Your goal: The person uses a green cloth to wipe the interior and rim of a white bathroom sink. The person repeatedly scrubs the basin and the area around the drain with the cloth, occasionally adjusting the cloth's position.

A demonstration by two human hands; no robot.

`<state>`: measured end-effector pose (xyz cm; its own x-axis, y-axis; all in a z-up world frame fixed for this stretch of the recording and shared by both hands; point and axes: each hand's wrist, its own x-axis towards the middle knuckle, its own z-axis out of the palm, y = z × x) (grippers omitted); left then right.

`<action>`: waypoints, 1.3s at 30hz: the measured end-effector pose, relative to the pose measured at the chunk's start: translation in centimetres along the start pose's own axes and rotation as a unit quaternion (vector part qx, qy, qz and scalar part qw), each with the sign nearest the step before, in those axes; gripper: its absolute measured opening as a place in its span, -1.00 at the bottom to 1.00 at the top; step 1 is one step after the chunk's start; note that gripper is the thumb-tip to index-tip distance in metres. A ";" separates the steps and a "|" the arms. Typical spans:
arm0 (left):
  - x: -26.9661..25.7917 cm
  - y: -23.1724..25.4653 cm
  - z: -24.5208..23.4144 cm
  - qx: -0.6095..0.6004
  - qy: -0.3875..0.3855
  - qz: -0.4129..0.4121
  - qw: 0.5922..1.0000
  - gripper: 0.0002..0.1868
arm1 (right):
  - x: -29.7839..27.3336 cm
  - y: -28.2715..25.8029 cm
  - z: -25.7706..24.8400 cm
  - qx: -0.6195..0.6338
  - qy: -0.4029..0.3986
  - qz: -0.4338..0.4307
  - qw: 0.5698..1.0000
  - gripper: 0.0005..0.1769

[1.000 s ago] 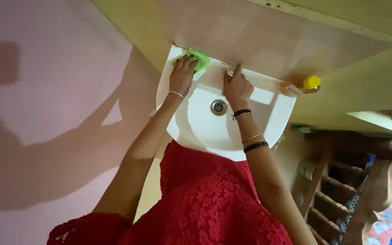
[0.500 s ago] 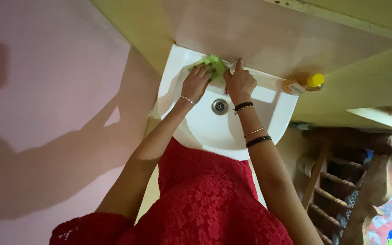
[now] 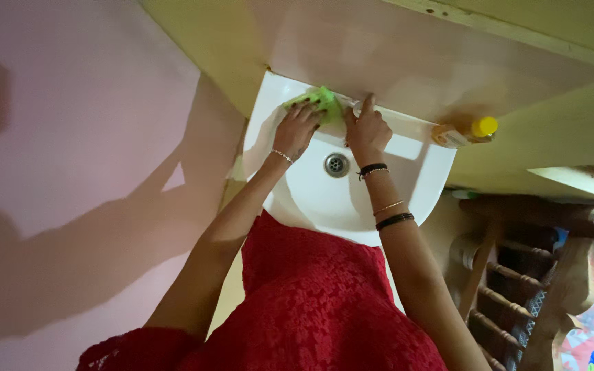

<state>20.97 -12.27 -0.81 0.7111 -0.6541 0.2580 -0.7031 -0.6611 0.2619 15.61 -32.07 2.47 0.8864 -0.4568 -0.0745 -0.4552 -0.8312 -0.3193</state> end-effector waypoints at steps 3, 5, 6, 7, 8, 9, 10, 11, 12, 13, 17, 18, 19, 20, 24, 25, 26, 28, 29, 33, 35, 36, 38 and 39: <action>-0.3 -1.2 -0.4 0.021 0.030 -0.018 0.999 -0.67 | 0.2 -0.3 -0.5 0.023 -0.048 0.024 0.998 -0.19; 0.0 -1.4 -0.8 0.003 0.094 -0.074 0.993 -0.63 | -0.2 -0.3 -0.3 0.013 -0.017 0.010 1.000 -0.21; 0.5 -1.3 -0.7 -0.004 0.097 -0.086 0.992 -0.64 | -0.1 -0.3 -0.1 0.008 0.001 0.004 1.000 -0.23; 0.5 -0.8 -0.4 -0.010 0.098 -0.101 0.990 -0.65 | -0.2 -0.2 0.1 0.009 0.007 0.008 1.000 -0.25; 0.5 -0.4 0.2 -0.017 0.099 -0.117 0.988 -0.66 | -0.2 -0.2 0.3 0.011 0.013 0.012 1.000 -0.27; 0.4 0.1 0.7 -0.012 0.092 -0.083 0.992 -0.68 | -0.1 -0.5 0.4 0.015 0.020 0.014 1.000 -0.29; 0.3 0.9 1.3 -0.007 0.085 -0.048 0.995 -0.71 | -0.2 -0.6 0.5 0.027 0.008 0.011 1.000 -0.27; 0.2 1.3 1.5 -0.003 0.078 -0.013 0.997 -0.74 | -0.4 -0.3 0.3 0.038 -0.004 0.008 0.999 -0.26; -0.1 1.4 1.3 -0.005 0.063 -0.003 0.998 -0.73 | -0.4 -0.2 0.3 0.050 -0.016 0.005 0.999 -0.25; -0.3 1.5 1.1 -0.008 0.048 0.009 0.999 -0.73 | -0.3 -0.2 0.4 0.071 -0.018 0.003 0.997 -0.26; 0.5 0.1 -1.0 -0.041 0.093 -0.153 0.983 -0.67 | -0.2 0.0 1.1 0.114 -0.009 0.002 0.993 -0.40; 0.7 -0.5 -1.4 -0.016 0.099 -0.136 0.986 -0.68 | -0.3 0.2 1.2 0.115 -0.004 0.002 0.993 -0.46; 0.7 -1.1 -2.0 0.011 0.105 -0.120 0.987 -0.69 | -0.5 0.3 1.2 0.105 0.009 -0.014 0.994 -0.46; 0.7 -1.3 -2.2 0.037 0.112 -0.105 0.987 -0.70 | -0.8 0.5 1.1 0.095 0.022 -0.030 0.995 -0.45; 1.1 -1.5 -1.8 0.013 0.114 -0.105 0.988 -0.71 | -0.4 0.2 0.4 0.082 0.003 -0.043 0.996 -0.45; 1.0 -1.3 -1.5 0.012 0.103 -0.111 0.988 -0.70 | -0.4 0.4 0.2 0.085 -0.007 -0.052 0.995 -0.46; 0.8 -0.9 -0.9 0.011 0.093 -0.118 0.989 -0.68 | -0.2 0.4 -0.1 0.088 -0.017 -0.060 0.994 -0.47; 0.5 0.7 1.0 -0.002 0.053 -0.077 0.996 -0.70 | -0.1 0.8 -0.4 0.082 -0.030 -0.073 0.993 -0.45; 0.4 1.0 1.8 -0.008 0.033 -0.056 0.998 -0.71 | -0.1 0.8 -0.6 0.076 -0.034 -0.077 0.994 -0.43; 0.4 0.9 3.8 0.009 0.017 -0.002 1.000 -0.76 | -0.2 1.0 -0.5 0.081 -0.013 -0.093 0.992 -0.46; 1.0 0.0 3.2 0.029 0.011 -0.015 0.999 -0.74 | -0.2 1.0 -0.5 0.084 -0.020 -0.089 0.992 -0.46; 0.9 -0.1 2.6 -0.001 0.021 -0.038 0.999 -0.73 | -0.2 0.8 -0.6 0.086 -0.024 -0.088 0.992 -0.46; 1.0 -0.4 1.3 -0.059 0.044 -0.082 0.994 -0.72 | -0.1 0.7 -0.9 0.097 -0.057 -0.064 0.992 -0.45; 1.0 0.1 1.2 -0.048 0.063 -0.076 0.994 -0.72 | -0.2 0.6 -1.0 0.102 -0.074 -0.052 0.991 -0.44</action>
<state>21.67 -13.44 -1.67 0.8072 -0.4945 0.3223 -0.5893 -0.7064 0.3921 15.08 -32.76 3.21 0.9372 -0.3074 -0.1649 -0.3476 -0.7833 -0.5154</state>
